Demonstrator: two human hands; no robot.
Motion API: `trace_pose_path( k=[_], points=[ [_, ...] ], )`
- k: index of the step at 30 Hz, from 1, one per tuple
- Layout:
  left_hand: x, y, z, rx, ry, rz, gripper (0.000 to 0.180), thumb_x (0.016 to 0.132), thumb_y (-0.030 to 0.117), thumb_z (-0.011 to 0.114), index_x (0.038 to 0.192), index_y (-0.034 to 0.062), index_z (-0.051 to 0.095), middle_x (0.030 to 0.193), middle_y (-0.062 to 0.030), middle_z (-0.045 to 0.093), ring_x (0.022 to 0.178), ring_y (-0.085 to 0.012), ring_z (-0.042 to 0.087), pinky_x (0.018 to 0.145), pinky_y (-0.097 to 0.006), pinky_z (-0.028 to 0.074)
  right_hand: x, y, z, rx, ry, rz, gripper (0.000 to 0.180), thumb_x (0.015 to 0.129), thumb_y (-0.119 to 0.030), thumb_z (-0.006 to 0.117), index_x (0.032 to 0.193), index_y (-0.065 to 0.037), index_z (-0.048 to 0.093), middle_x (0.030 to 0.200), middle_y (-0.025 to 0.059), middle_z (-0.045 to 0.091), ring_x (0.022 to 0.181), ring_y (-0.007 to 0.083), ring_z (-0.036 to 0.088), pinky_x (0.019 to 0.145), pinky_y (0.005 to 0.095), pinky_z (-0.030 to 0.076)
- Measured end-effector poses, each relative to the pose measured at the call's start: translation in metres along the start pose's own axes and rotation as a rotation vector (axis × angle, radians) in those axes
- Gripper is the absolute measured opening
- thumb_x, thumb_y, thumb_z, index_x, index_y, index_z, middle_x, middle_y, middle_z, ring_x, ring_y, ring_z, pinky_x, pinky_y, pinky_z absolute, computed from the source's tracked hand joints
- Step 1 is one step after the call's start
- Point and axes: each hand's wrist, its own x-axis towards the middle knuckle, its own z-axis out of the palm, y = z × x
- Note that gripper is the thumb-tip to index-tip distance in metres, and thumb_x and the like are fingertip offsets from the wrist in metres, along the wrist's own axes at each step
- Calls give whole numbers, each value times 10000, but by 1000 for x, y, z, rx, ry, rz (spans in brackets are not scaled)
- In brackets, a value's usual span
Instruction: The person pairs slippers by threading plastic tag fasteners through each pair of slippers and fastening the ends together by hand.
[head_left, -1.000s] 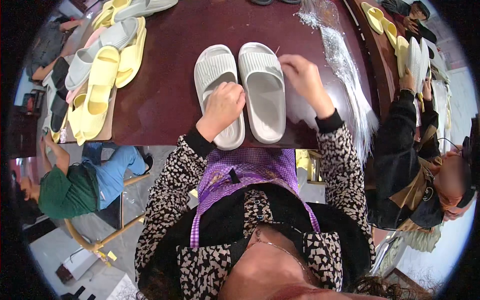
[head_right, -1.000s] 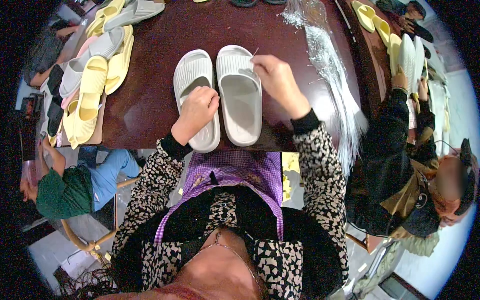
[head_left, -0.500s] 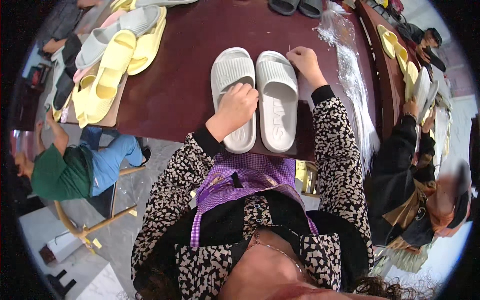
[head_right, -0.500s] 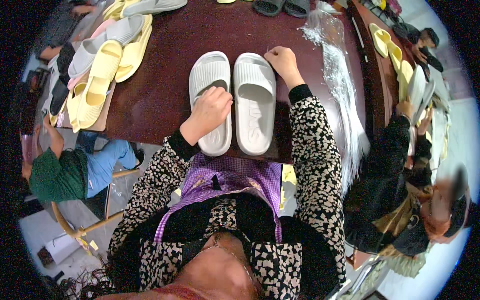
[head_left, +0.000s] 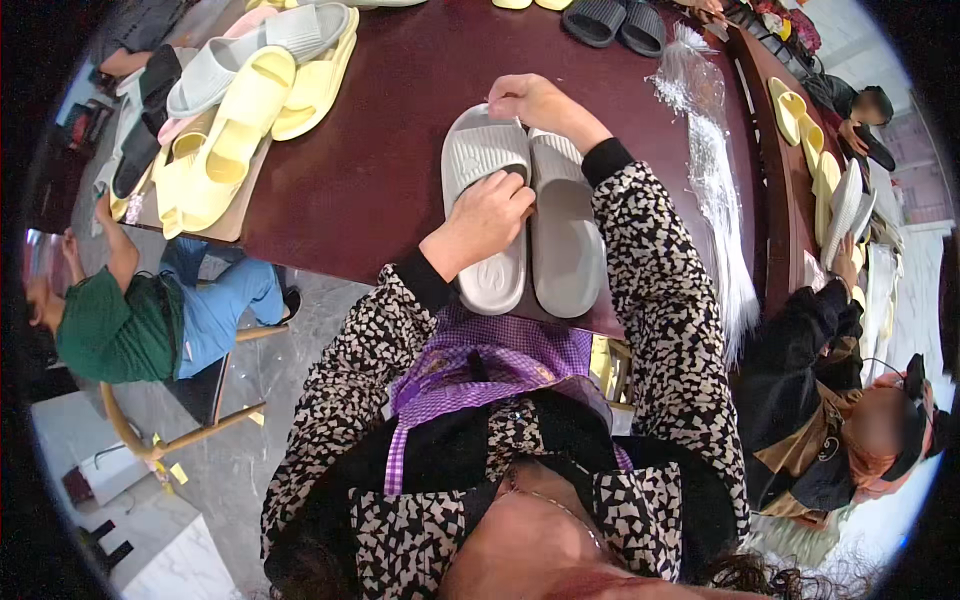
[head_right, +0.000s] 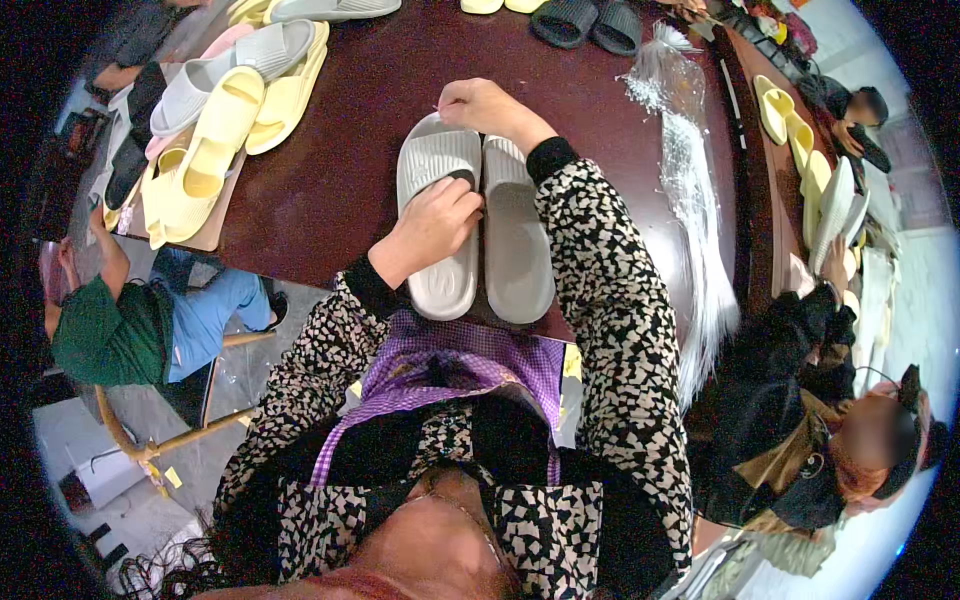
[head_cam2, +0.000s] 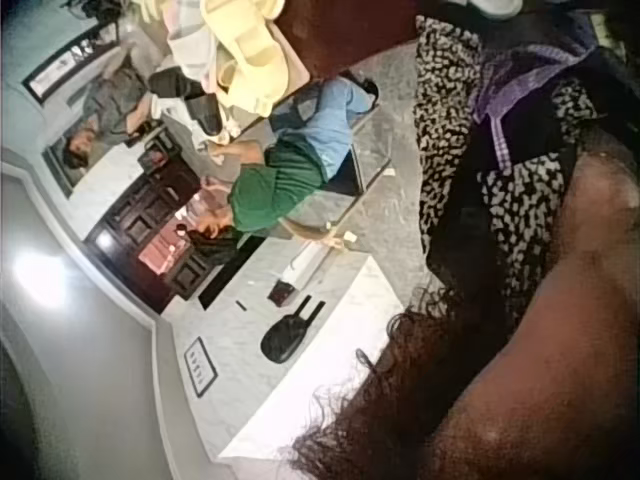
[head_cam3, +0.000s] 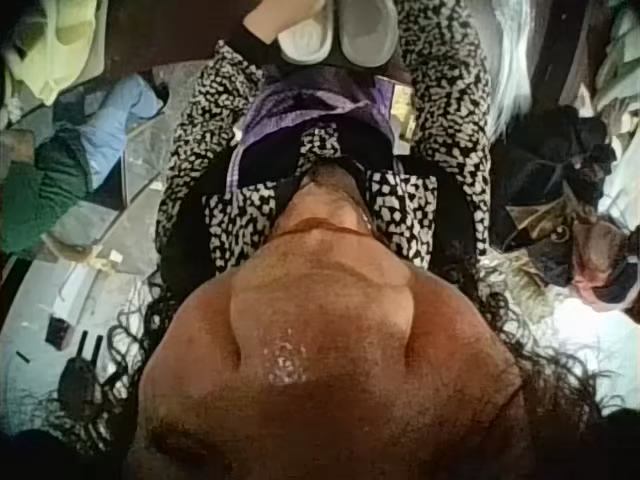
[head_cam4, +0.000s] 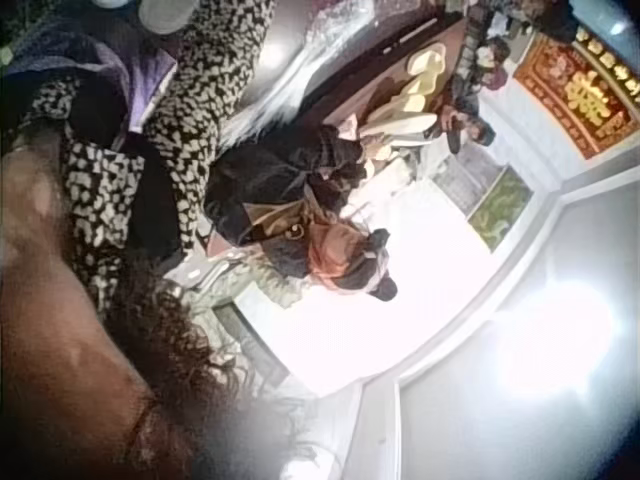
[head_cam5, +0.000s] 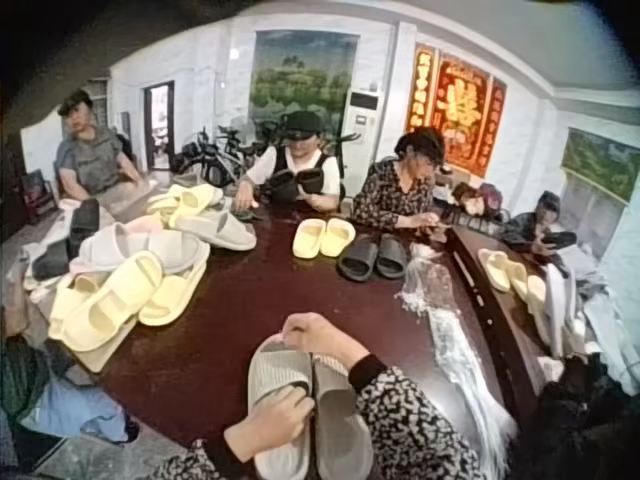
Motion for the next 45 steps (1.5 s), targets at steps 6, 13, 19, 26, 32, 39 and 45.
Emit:
trace_pose_path(
  k=[6,13,19,26,32,39,45],
  points=[
    [20,3,4,-62,-23,27,111,748,97,644,824,49,578,833,-86,513,827,-253,545,718,-355,484,-1,-6,-7,-60,-76,133,196,838,-191,609,921,-17,649,823,23,642,776,122,571,711,268,457],
    [12,-5,6,-68,-19,25,120,769,114,631,860,43,600,848,-81,511,840,-250,534,728,-358,475,19,-5,17,103,-172,307,218,811,-226,637,941,-59,688,838,47,662,835,160,576,786,318,457],
    [-2,-12,0,-68,1,-1,109,767,102,629,855,45,600,844,-82,508,823,-254,534,724,-357,475,31,-7,35,219,-246,279,184,816,-217,648,923,-73,686,841,13,657,839,151,564,782,297,453],
    [-11,-3,-9,-22,40,-30,167,768,77,628,925,24,602,915,-102,546,856,-276,557,744,-357,488,17,-9,29,369,8,272,131,815,-152,648,863,-31,667,822,29,659,759,143,576,709,281,467],
    [-2,13,-20,-206,356,-119,194,802,38,585,994,15,583,1013,-145,587,863,-299,601,743,-376,502,-27,-10,-4,198,280,94,64,843,-66,608,851,-13,644,774,26,652,669,117,594,610,265,492],
    [54,-38,24,-590,223,-449,174,862,23,543,1029,-8,580,938,-135,643,777,-223,648,666,-285,499,-85,-10,9,513,408,149,46,875,-39,603,868,-2,630,778,44,656,687,108,612,614,232,506],
    [80,-18,28,-1050,0,-723,136,890,91,577,988,2,611,798,-25,637,639,-69,552,573,-214,453,-110,-6,-5,714,610,193,75,899,-60,597,890,7,629,822,56,656,723,108,605,645,239,500]
  ],
)
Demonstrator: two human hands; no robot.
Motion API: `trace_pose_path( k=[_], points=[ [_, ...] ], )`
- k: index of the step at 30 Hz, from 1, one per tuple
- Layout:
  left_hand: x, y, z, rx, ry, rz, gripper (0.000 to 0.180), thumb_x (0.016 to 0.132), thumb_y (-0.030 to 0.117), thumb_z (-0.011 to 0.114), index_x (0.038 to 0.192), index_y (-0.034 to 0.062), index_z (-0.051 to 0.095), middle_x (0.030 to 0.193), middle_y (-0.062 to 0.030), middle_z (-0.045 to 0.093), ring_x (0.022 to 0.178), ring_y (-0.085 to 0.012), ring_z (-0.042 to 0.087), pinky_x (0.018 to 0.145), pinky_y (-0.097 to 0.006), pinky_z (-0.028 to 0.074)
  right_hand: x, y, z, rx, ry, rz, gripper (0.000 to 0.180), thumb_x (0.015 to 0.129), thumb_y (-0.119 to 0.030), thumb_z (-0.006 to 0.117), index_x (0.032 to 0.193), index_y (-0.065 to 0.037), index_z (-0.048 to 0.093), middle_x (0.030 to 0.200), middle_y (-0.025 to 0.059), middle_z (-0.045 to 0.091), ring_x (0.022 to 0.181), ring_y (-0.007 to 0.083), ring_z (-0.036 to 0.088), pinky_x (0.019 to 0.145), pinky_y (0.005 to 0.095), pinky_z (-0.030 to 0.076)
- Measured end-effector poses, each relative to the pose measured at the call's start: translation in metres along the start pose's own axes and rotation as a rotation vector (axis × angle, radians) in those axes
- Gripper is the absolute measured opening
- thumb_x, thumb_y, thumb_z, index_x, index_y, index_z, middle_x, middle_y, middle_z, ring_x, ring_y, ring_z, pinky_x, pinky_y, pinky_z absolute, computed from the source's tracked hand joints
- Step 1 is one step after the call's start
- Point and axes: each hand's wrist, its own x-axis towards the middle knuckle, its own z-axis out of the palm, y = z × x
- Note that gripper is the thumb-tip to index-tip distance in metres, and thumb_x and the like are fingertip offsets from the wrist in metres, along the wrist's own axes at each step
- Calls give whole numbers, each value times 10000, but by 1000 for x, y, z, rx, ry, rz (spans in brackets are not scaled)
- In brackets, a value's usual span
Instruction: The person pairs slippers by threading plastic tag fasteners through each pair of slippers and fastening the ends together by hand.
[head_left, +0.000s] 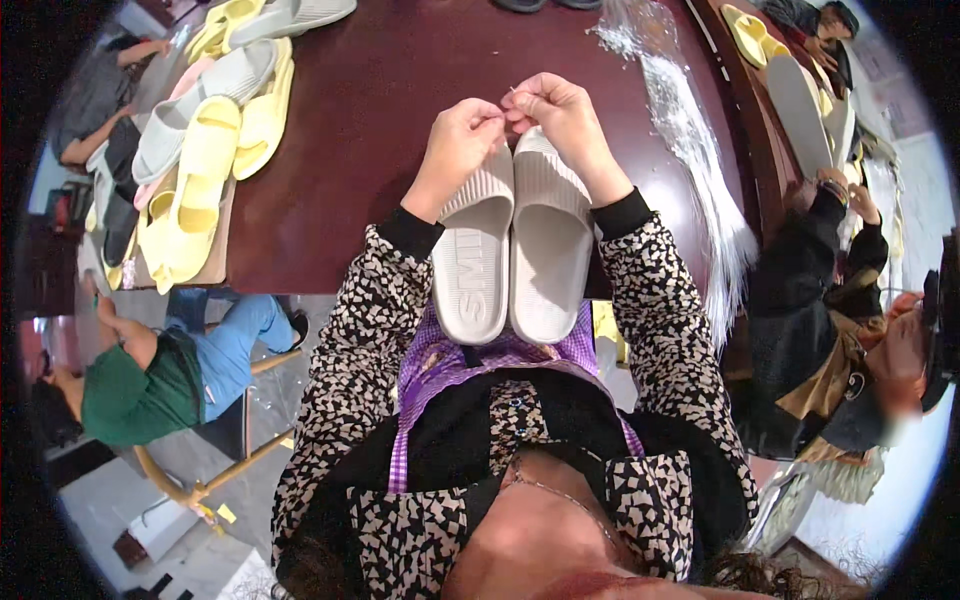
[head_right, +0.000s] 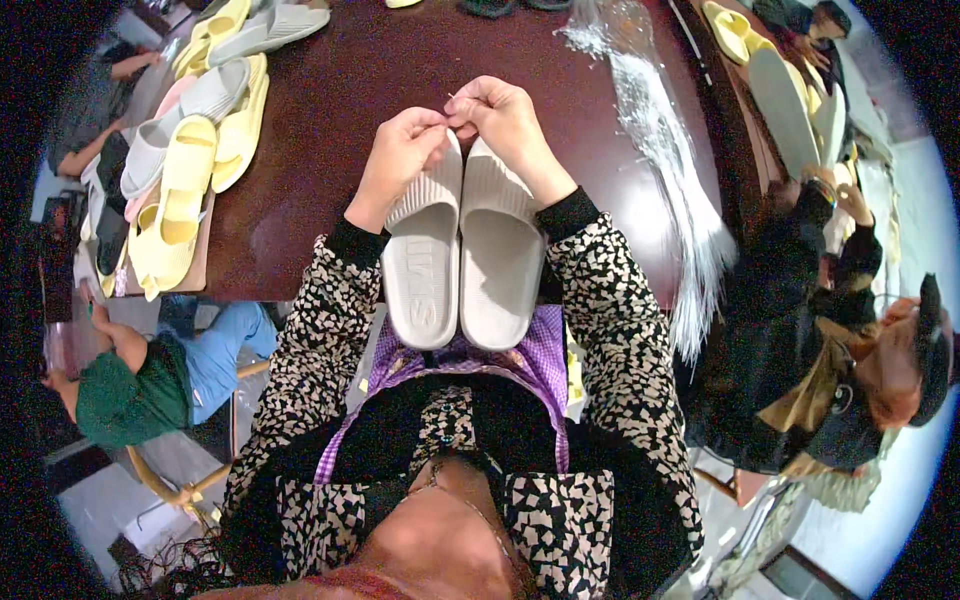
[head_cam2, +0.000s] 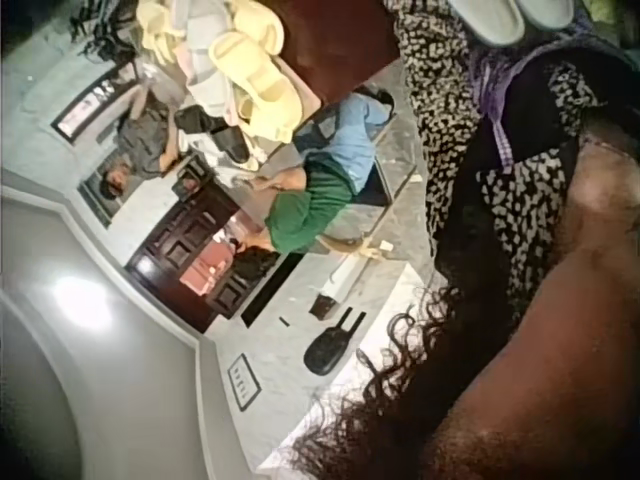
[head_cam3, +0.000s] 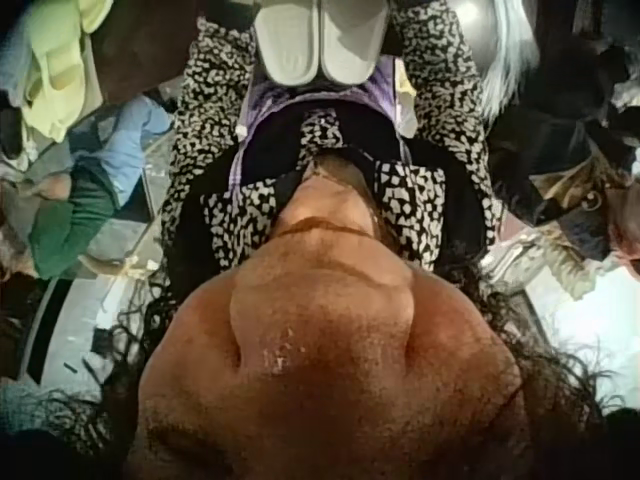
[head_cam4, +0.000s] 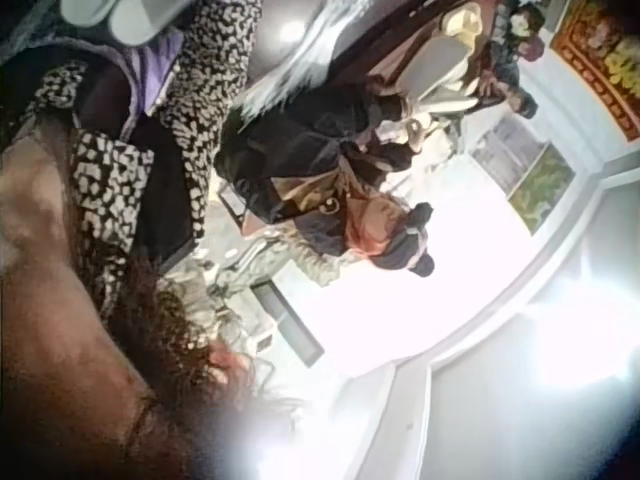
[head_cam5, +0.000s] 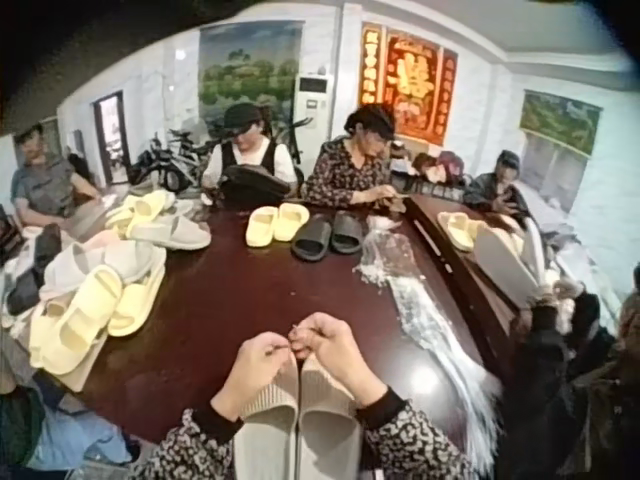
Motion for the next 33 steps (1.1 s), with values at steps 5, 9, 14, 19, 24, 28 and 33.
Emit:
trace_pose_path(
  k=[5,9,14,19,24,28,33],
  points=[
    [-3,10,-3,25,89,-31,126,883,121,598,898,3,639,690,-2,610,570,-39,514,514,-191,408,-8,-1,-9,-47,67,-24,83,891,-67,609,913,7,642,802,45,655,725,94,593,671,228,487],
    [-5,20,0,-22,106,-47,108,895,134,600,926,37,634,691,20,595,523,-3,457,454,-157,341,-15,1,-1,-99,57,-35,93,886,-68,614,927,7,650,788,35,652,722,81,582,687,217,474],
    [-3,29,1,-92,96,3,99,900,133,602,936,50,639,693,29,591,506,11,435,427,-142,306,-17,-5,7,-127,71,-58,103,882,-58,612,933,20,657,792,33,652,736,80,583,692,216,475],
    [2,23,-1,-154,80,-27,90,894,120,607,920,46,651,706,23,604,506,10,438,425,-145,307,-18,-3,7,-209,100,-89,114,879,-52,615,943,30,661,805,33,656,756,82,587,702,215,475],
    [2,19,2,-184,115,-9,61,868,85,635,900,40,662,737,10,623,524,3,462,439,-145,328,-21,-1,5,-313,140,-164,108,872,-58,630,929,25,669,804,18,659,749,66,577,686,210,472],
    [0,14,6,-108,180,67,51,850,65,654,887,32,666,756,6,632,560,-8,493,477,-155,371,-25,-4,7,-459,163,-190,102,861,-67,646,911,16,675,777,10,658,721,53,565,658,214,470],
    [-1,10,11,140,295,254,41,812,47,665,844,22,665,754,-17,641,601,-61,546,549,-216,445,-27,-6,11,-516,172,-241,98,854,-67,649,905,11,677,747,14,654,691,48,555,629,220,468]
  ],
)
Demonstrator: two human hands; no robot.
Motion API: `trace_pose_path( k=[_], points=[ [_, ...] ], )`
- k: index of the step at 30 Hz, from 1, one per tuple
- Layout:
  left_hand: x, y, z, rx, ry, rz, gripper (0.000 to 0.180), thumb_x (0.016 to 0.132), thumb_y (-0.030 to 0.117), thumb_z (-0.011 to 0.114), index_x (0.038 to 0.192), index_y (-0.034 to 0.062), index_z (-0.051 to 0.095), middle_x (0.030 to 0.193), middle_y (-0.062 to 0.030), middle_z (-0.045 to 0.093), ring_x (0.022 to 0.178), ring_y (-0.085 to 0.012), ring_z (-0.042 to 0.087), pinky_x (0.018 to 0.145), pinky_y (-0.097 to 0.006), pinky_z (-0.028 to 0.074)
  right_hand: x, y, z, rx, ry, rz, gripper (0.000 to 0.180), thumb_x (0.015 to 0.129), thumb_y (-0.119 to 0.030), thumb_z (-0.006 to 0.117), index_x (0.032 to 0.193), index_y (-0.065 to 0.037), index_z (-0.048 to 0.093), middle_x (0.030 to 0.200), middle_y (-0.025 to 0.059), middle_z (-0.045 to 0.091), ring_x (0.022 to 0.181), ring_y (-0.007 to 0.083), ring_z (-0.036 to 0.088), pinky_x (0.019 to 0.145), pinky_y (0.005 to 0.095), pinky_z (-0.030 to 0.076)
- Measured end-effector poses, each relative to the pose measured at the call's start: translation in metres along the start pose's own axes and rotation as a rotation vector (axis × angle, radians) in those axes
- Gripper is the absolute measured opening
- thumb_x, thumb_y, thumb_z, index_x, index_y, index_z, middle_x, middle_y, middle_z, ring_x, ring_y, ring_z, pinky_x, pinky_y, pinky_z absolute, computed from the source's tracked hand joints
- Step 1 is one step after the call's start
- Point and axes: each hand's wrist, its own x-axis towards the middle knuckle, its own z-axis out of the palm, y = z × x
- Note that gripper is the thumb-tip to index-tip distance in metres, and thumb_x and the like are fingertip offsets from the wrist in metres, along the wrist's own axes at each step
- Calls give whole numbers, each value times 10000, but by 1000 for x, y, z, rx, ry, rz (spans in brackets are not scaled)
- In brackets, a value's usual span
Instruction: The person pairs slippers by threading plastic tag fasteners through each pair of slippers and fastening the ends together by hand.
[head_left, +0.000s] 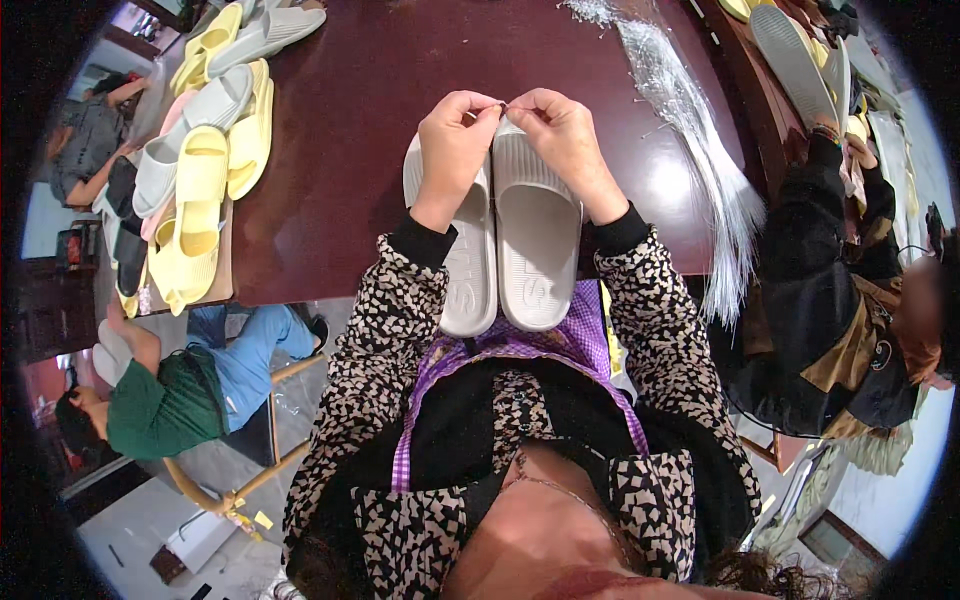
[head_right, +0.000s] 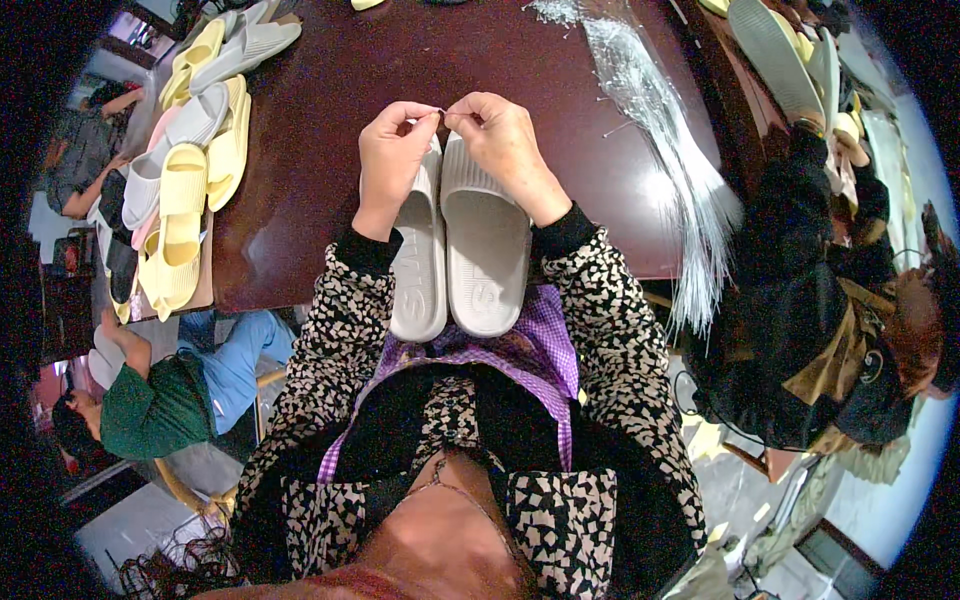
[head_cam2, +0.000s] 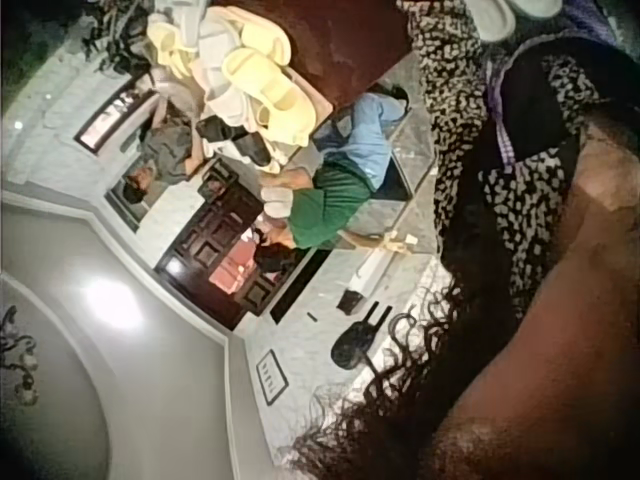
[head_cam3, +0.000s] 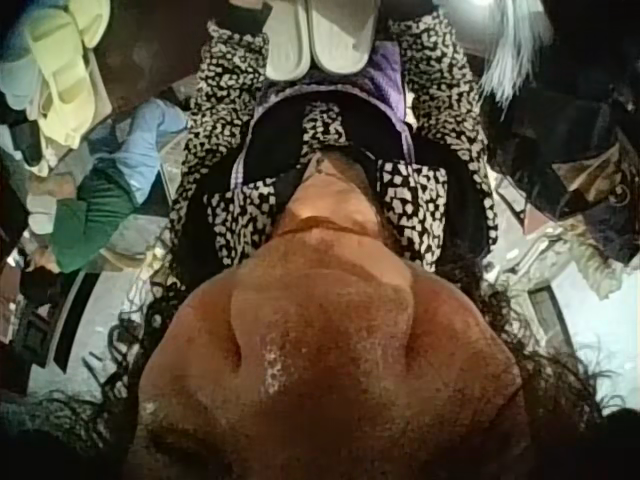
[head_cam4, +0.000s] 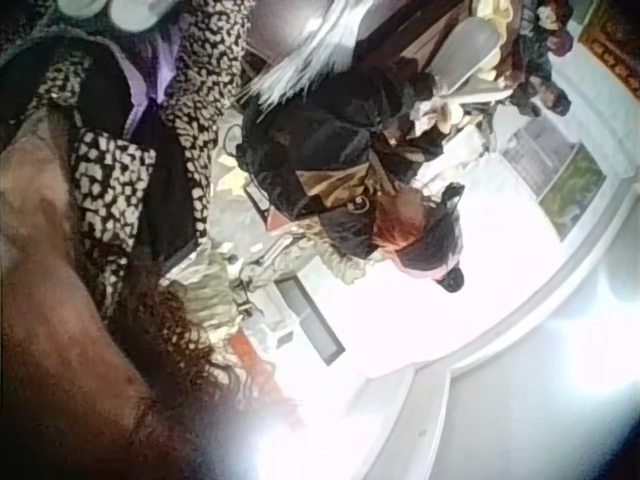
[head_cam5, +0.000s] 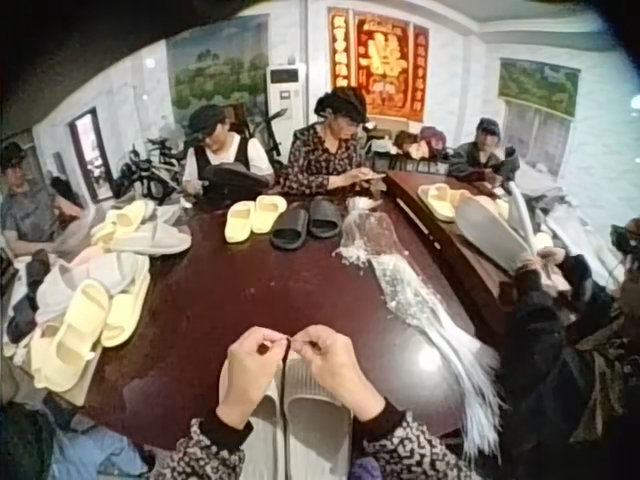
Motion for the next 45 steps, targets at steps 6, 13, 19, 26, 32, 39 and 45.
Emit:
trace_pose_path(
  k=[6,13,19,26,32,39,45],
  points=[
    [-1,6,1,144,52,145,41,771,26,671,806,18,652,770,-61,641,624,-115,580,578,-261,473,-1,-2,1,-46,3,-65,109,852,-72,641,909,13,678,745,40,664,683,62,568,621,232,476],
    [-3,8,0,194,79,164,30,759,16,665,766,9,636,752,-78,624,609,-146,584,572,-275,473,-2,-8,2,-76,-4,-54,119,838,-73,643,907,17,679,740,61,668,673,78,576,621,244,481],
    [-5,11,6,202,85,183,30,758,14,662,758,7,633,747,-80,620,603,-144,578,568,-278,472,-1,-6,-1,-81,18,-17,114,797,-106,659,857,-12,684,786,159,674,717,279,668,651,340,513],
    [-1,9,-5,224,106,212,25,767,15,657,759,10,634,766,-81,618,623,-140,576,574,-273,469,11,-17,8,-80,-1,-39,107,800,-98,647,847,-6,677,781,160,668,719,280,670,637,341,514],
    [-16,28,-42,-50,-65,19,61,858,76,598,855,39,646,774,26,595,697,-51,542,614,-216,449,2,-39,22,-95,-62,-204,88,835,-64,639,847,23,645,754,96,655,673,98,578,615,258,467],
    [-44,17,-27,-280,-115,17,40,811,42,594,788,12,605,695,34,548,660,-35,482,565,-216,401,-35,-42,1,-166,-75,-157,74,835,-38,617,836,33,636,706,74,644,646,105,566,593,263,460],
    [-47,23,-26,-253,-157,-79,41,795,32,583,767,7,599,675,33,554,644,-35,478,558,-223,395,-37,-40,-2,-199,-120,-126,67,818,-27,611,817,38,627,672,84,629,630,112,567,586,274,457]
  ],
)
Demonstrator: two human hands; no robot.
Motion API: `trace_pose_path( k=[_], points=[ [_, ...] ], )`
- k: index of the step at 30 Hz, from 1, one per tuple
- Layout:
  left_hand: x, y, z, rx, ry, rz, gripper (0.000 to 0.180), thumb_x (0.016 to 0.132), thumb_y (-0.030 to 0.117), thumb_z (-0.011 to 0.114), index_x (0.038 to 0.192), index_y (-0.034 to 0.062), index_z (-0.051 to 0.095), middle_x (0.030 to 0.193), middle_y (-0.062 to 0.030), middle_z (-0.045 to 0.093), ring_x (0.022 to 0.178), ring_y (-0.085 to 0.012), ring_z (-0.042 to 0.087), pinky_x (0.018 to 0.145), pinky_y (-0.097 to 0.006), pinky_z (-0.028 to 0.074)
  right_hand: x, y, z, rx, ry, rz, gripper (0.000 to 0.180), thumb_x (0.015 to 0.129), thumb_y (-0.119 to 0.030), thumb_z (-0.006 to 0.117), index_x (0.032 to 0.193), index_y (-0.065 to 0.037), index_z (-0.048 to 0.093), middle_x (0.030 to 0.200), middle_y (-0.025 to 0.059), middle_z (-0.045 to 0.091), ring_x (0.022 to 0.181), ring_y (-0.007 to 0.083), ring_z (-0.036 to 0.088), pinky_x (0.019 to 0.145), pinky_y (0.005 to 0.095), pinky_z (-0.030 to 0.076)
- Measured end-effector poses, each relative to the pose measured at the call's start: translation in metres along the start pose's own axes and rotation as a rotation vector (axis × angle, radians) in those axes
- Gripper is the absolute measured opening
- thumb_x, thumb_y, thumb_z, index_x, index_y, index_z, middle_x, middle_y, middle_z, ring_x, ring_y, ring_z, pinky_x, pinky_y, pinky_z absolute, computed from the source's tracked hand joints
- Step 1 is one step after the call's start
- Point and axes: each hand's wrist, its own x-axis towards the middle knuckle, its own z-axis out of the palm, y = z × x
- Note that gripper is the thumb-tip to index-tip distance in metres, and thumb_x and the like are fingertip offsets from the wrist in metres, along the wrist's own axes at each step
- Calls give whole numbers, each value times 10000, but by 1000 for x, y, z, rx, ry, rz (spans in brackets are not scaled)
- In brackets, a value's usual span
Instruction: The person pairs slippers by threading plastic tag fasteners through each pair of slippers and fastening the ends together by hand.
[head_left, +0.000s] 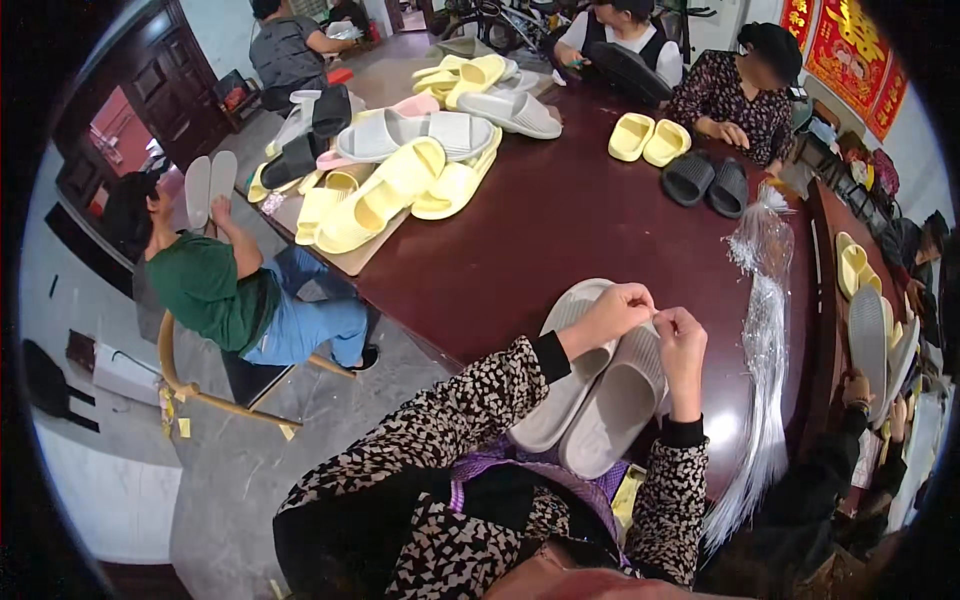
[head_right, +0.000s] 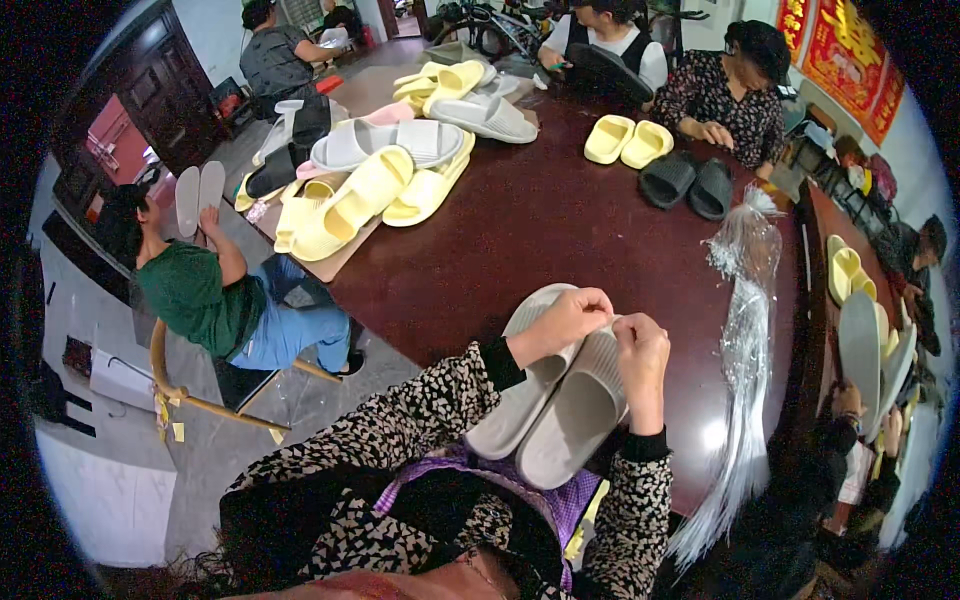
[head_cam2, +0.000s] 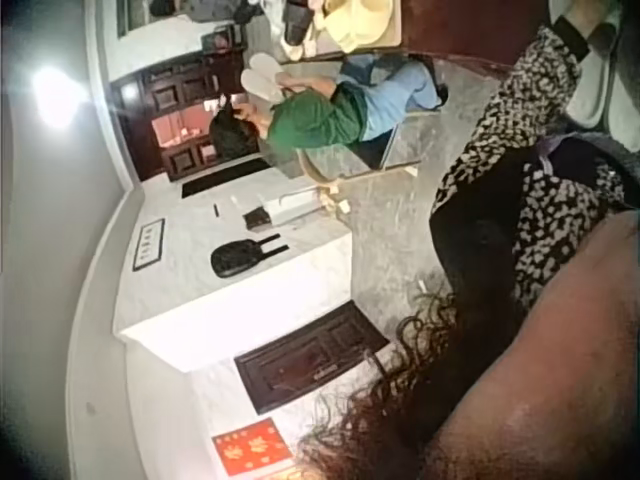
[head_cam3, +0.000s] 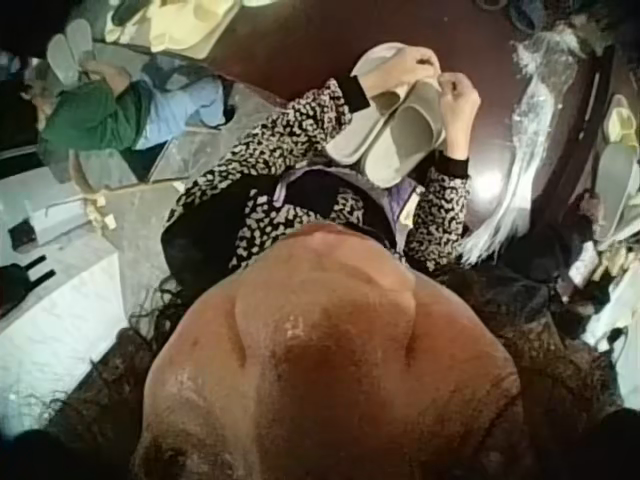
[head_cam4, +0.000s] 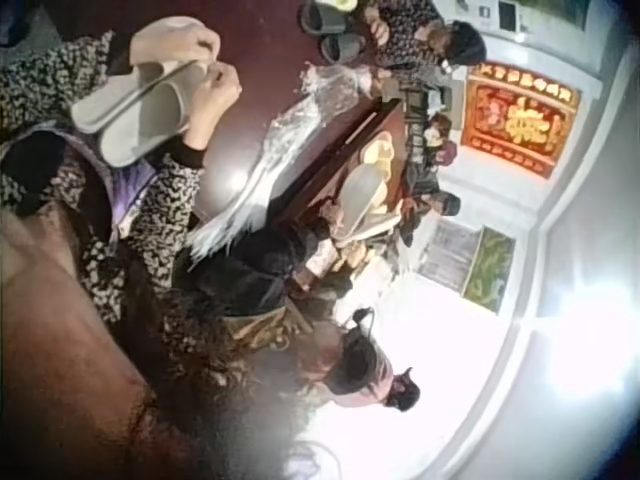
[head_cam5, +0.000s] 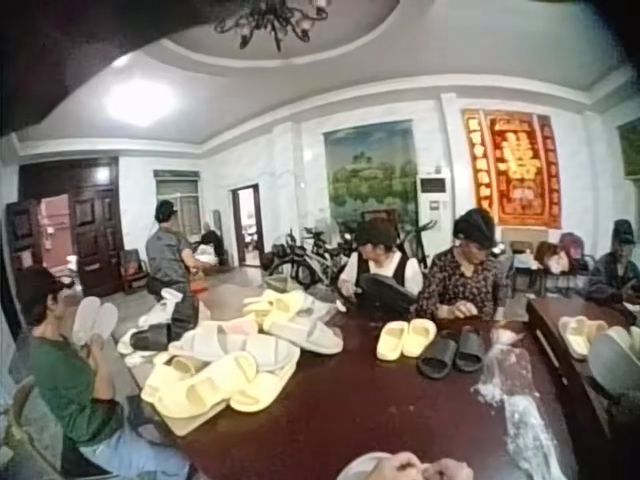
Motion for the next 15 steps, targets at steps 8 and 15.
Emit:
trace_pose_path(
  k=[8,15],
  points=[
    [7,-6,-5,-53,-59,-57,59,776,32,575,731,13,608,650,35,547,634,-36,477,544,-223,381,4,0,1,16,-60,54,57,794,0,584,801,30,631,658,77,623,627,104,567,583,268,455],
    [6,-12,-7,-23,-98,-68,71,769,45,580,712,16,610,639,33,547,629,-40,475,542,-228,378,5,9,1,60,-134,120,74,771,5,567,763,26,637,635,39,603,614,79,540,561,246,434]
  ],
)
